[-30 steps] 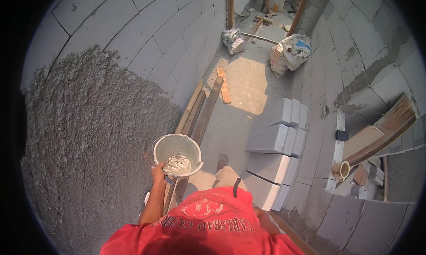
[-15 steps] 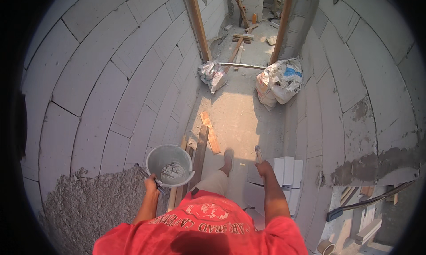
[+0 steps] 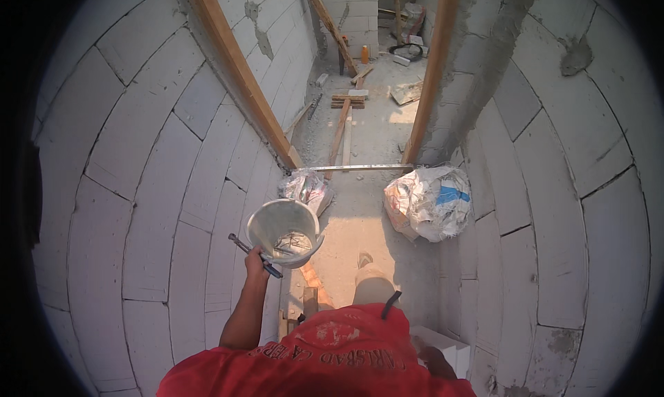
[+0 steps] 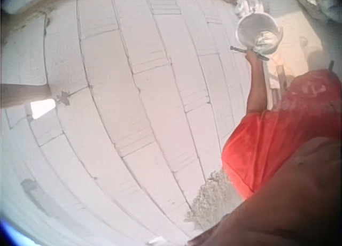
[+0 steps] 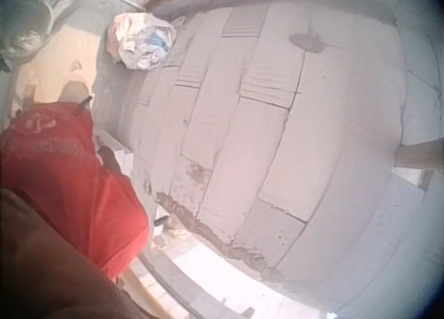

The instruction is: The person picks up wooden planks and positions them on the floor. They use a hammer to drive nails into the wood, securing the pieces together. The person moves around the construction site, handling tools and materials.

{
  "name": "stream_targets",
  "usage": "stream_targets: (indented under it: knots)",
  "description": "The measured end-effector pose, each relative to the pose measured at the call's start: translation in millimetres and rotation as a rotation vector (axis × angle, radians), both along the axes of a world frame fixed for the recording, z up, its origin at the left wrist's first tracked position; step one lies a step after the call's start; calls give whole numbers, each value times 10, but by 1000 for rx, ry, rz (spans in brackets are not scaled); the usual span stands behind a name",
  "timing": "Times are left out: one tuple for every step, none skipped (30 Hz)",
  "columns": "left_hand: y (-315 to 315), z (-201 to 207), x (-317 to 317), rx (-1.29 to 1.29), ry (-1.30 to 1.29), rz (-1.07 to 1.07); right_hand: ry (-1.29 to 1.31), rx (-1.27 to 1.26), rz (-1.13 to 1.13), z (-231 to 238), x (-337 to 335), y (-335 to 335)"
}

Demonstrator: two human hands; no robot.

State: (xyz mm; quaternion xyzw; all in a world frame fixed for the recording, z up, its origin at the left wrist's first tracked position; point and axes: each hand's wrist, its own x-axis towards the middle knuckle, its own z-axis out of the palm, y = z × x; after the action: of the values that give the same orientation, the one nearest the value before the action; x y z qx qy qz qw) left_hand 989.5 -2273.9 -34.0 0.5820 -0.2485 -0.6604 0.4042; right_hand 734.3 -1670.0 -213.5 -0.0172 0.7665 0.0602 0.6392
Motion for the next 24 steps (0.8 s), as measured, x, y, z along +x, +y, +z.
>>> stream_targets:
  knots:
    - [-411,-22,-391,-23,9,-8,-7,-3,-3,-79,-195,-263]
    - [-770,-38,-740,-47,17,-14,-25,2,-5,-156,-370,-518]
    - [-1125,-92,-1104,-64,57,-16,-29,-1,-5,-245,-608,-818]
    - [-1462,-99,-1466,-83,96,-16,-37,-6,4,-328,-866,-1102]
    - [-1784,-107,-1818,-103,135,-14,-46,-16,12,-439,-1148,-1432]
    - [-2122,-93,-2184,-115,124,-7,-43,-38,36,-558,-1526,-1832]
    - [-2419,-85,-2530,-138,124,15,-56,-53,77,-633,-1797,-2150]
    - [-2687,-47,-2667,-155,96,32,-78,-66,134,-702,-2008,-2474]
    - [-2972,-6,-2821,-171,69,49,-65,-93,257,-796,-2485,-2844]
    - [-3270,42,-3004,-160,82,59,-53,-113,346,-853,-2789,-3153]
    - [-3450,17,-3253,-132,87,35,41,-139,398,-924,-3145,-3513]
    - [-3685,43,-3479,-112,101,26,217,-157,351,-917,-3490,-3970]
    - [-3967,210,-3296,-152,46,77,259,-293,342,-165,-3588,-5107]
    - [-4121,236,-3625,-139,57,87,464,-386,230,-12,-3958,-5414]
    - [-4320,337,-3735,-159,31,124,490,-601,141,552,-4199,-6023]
    - [-4512,379,-3944,-170,16,142,395,-738,-111,940,-4504,-6446]
    - [-4710,346,-4144,-152,29,149,289,-867,-367,1227,-4756,-6790]
    - [-4926,271,-4327,-139,34,158,264,-917,-445,1481,-4959,-7117]
    - [-5145,183,-4527,-127,37,165,239,-967,-527,1682,-5149,-7400]
    - [-5342,79,-4711,-63,61,157,216,-990,-542,1836,-5315,-7632]
    - [-5527,-47,-4908,-23,25,161,190,-1013,-560,1946,-5486,-7854]
    - [-5688,-235,-5141,22,-5,163,174,-1035,-575,1965,-5672,-8027]
    - [-5842,-425,-5381,66,-39,163,171,-998,-572,1903,-5829,-8182]
    - [-5995,-697,-5589,86,-69,117,169,-958,-571,1816,-6000,-8310]
